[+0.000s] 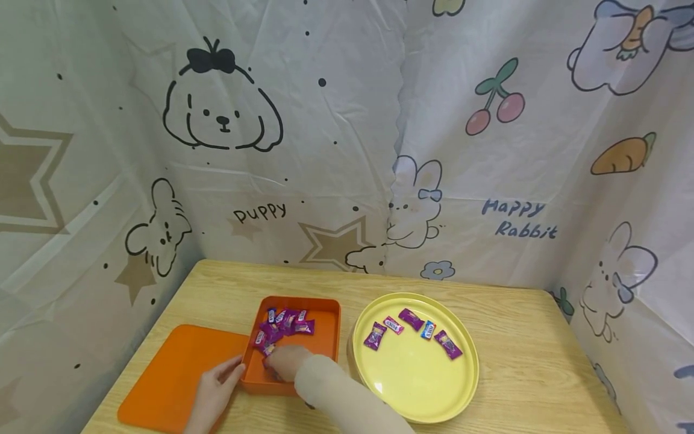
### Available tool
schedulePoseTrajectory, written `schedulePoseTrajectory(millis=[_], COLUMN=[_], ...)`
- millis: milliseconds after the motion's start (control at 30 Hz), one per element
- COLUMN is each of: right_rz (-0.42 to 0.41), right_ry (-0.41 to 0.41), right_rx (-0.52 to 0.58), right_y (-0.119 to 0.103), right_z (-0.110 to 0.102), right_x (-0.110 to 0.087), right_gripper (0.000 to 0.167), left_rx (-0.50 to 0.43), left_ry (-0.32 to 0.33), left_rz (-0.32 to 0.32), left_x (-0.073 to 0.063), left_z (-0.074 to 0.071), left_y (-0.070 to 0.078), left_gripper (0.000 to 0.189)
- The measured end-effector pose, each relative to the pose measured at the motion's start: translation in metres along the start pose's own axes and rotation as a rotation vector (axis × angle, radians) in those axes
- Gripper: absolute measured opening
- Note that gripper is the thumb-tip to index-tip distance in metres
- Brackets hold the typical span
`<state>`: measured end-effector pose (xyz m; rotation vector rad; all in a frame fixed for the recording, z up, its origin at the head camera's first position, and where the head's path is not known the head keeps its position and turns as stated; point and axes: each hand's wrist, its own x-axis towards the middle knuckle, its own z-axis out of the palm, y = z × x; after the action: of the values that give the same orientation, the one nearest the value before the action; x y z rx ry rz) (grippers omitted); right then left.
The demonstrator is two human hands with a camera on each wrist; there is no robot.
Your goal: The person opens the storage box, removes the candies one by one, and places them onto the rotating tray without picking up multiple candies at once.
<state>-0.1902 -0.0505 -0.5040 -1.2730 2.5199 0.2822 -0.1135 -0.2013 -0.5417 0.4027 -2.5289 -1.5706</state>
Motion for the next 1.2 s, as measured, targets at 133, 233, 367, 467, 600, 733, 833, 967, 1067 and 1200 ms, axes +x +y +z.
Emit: schedulePoseTrajectory(millis=[133, 233, 367, 467, 600, 733, 833, 967, 1067, 1200], right_rz=[0.003, 0.007, 0.013, 0.025, 0.039, 0.063, 0.068, 0.03, 0.015, -0.005], right_ry=[-0.008, -0.013, -0.02, -0.029, -0.046, -0.063, -0.049, -0.008, 0.022, 0.104], right_rx=[-0.003, -0.009, -0.013, 0.005, 0.047, 0.076, 0.069, 0.073, 0.125, 0.173], right_y=[0.0, 0.0, -0.001, 0.0, 0.001, 0.003, 0.002, 0.005, 0.009, 0.018], right_z=[0.001, 0.001, 0.001, 0.002, 0.006, 0.007, 0.005, 0.004, 0.003, -0.003], right_x=[0.002, 0.003, 0.002, 0.003, 0.006, 0.006, 0.003, -0.001, -0.004, -0.008], right_gripper=[0.02, 0.02, 0.015, 0.013, 0.011, 0.012, 0.012, 0.008, 0.009, 0.013], left_rx=[-0.007, -0.01, -0.005, 0.0, 0.003, 0.002, 0.002, -0.007, -0.017, -0.027], left_ry=[-0.004, -0.01, -0.01, -0.007, -0.006, -0.003, 0.001, 0.009, 0.011, 0.011], left_rz=[-0.001, -0.002, -0.01, -0.014, -0.015, -0.018, -0.009, 0.004, 0.0, 0.0], left_x=[0.001, 0.001, 0.0, 0.0, 0.0, 0.0, 0.0, -0.001, -0.002, -0.002], left_z=[0.0, 0.0, 0.0, 0.0, 0.0, 0.0, 0.0, 0.0, 0.0, 0.0], left_y=[0.0, 0.001, 0.001, 0.001, 0.001, 0.001, 0.001, 0.001, 0.002, 0.002], left_gripper=[0.033, 0.033, 0.033, 0.033, 0.034, 0.033, 0.033, 0.033, 0.034, 0.034])
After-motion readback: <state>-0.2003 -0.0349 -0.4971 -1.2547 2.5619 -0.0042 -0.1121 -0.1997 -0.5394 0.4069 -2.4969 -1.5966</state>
